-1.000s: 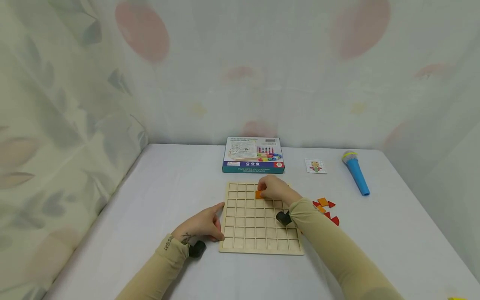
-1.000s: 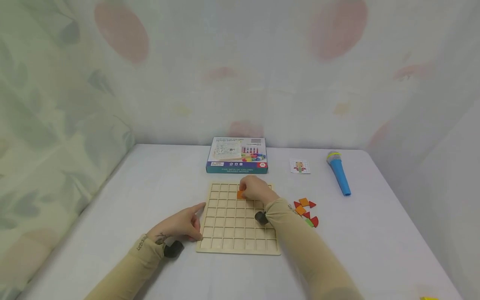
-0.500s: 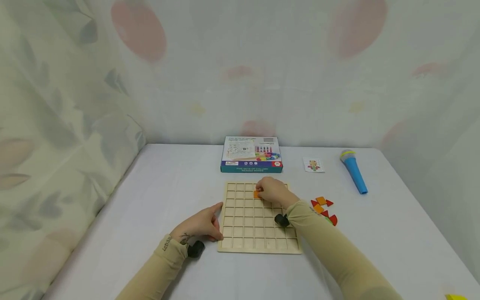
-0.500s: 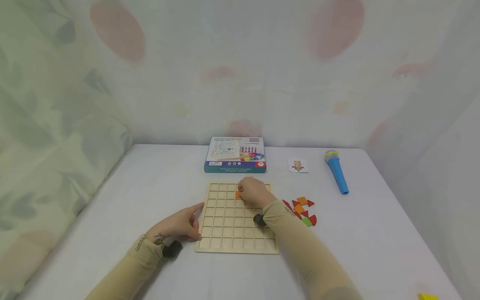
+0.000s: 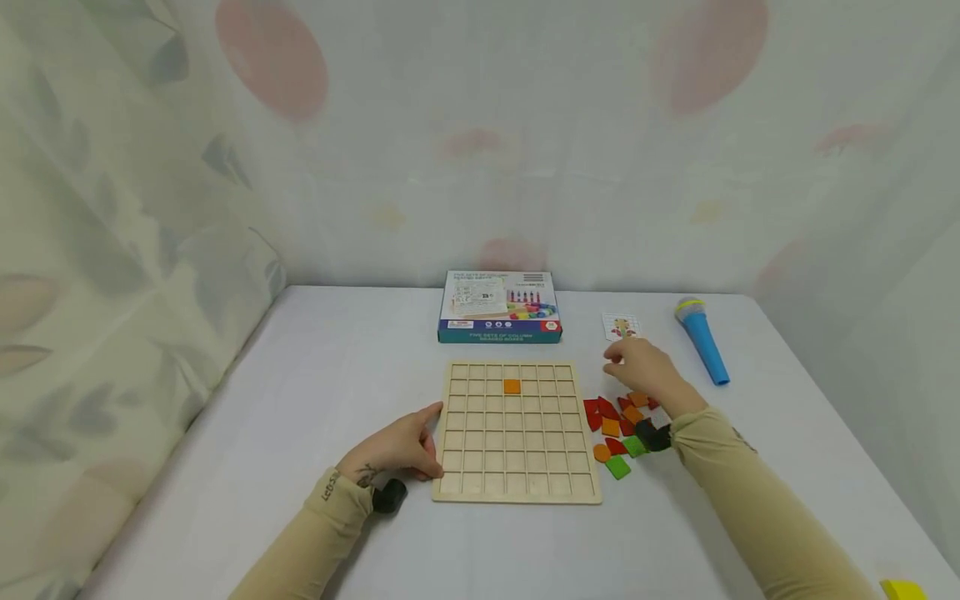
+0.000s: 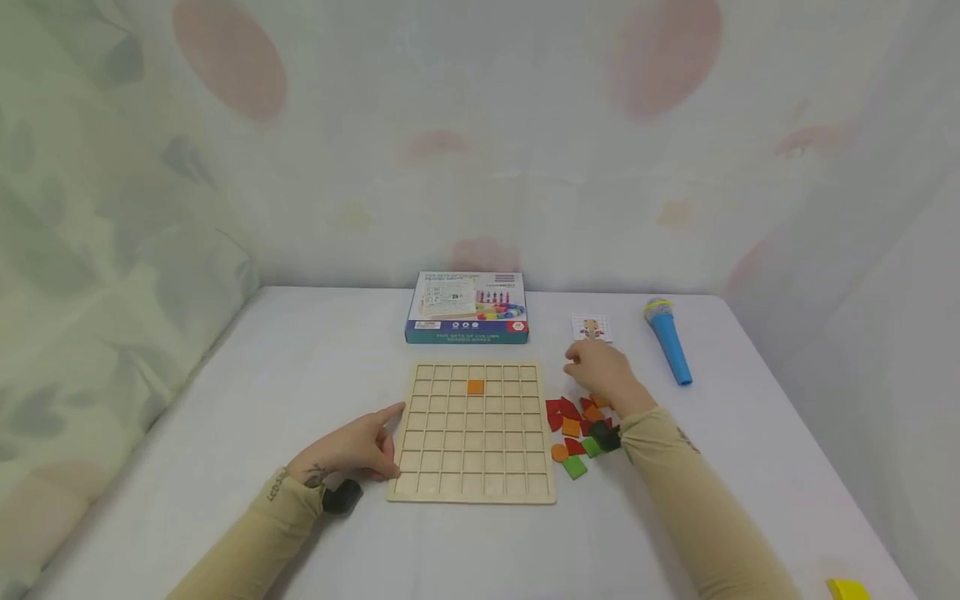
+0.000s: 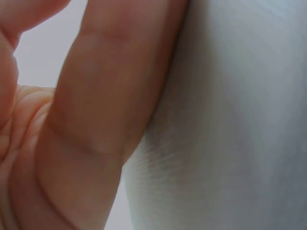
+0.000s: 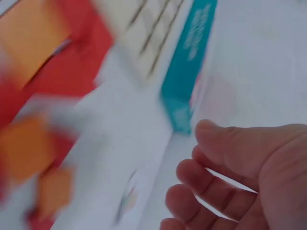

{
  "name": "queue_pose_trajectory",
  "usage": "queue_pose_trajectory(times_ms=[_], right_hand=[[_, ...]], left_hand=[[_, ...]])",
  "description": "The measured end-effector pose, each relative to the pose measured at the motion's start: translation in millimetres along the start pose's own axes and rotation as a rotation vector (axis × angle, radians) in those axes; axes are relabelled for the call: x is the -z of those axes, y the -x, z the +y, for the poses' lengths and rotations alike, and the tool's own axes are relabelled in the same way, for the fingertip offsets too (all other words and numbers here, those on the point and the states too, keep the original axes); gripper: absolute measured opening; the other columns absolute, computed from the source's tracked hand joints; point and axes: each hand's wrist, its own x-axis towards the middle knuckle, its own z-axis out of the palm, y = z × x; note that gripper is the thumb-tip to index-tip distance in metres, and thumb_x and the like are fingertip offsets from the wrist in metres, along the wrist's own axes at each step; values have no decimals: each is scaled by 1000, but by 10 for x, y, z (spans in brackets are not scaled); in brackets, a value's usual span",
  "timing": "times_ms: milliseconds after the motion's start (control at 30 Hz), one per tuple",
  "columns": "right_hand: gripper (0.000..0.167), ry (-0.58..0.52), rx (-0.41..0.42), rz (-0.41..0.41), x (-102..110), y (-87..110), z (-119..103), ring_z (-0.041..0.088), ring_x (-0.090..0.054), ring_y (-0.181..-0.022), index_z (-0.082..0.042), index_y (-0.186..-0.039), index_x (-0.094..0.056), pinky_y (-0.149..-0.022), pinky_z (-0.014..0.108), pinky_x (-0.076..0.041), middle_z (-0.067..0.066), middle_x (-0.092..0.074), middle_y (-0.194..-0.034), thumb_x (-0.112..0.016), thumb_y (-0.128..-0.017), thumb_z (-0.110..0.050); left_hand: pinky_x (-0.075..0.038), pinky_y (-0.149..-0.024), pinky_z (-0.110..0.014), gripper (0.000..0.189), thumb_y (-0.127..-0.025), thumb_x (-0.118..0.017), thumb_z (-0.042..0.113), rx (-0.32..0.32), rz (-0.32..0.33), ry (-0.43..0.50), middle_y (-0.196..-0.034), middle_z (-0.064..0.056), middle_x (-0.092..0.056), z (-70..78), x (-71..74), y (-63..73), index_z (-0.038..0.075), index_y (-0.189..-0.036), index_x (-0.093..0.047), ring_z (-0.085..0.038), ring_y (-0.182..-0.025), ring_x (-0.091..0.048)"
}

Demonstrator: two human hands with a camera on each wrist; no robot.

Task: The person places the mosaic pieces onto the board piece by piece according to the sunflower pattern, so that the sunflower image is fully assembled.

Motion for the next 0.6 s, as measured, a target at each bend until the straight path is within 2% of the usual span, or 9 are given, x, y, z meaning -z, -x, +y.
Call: queue_pose_trajectory(times_ms=[267,467,600], right_hand=[[32,45,-97,-96,-23,250,485,26,-54,-79,7,-107,-63,-71,40,-50,21,-63,-98,-62,-86,-17],[30,40,-157,-139,-122,309,617,25,-54,-78,6,-104,-63,-71,41,-49,19,-63,-96,-64,-85,-18],[26,44,-158,-146,-145,319,640,25,-53,-78,4,-101,-65,-71,41,-49,17,-63,-94,-64,-85,-16]], left_hand=[[-47,-51,-28,110,-64,-80,1,12,15,-5,-66,-8,-60,3,18,8,4,-149,-11,-15,-52,-56],[-47,-51,-28,110,-64,-80,1,13,11,-1,-67,-8,-59,12,10,18,5,-149,-10,-15,-53,-56],[-47,-50,-27,110,-64,-80,1,8,2,6,-67,-8,-59,6,3,8,4,-149,-10,-14,-52,-56]])
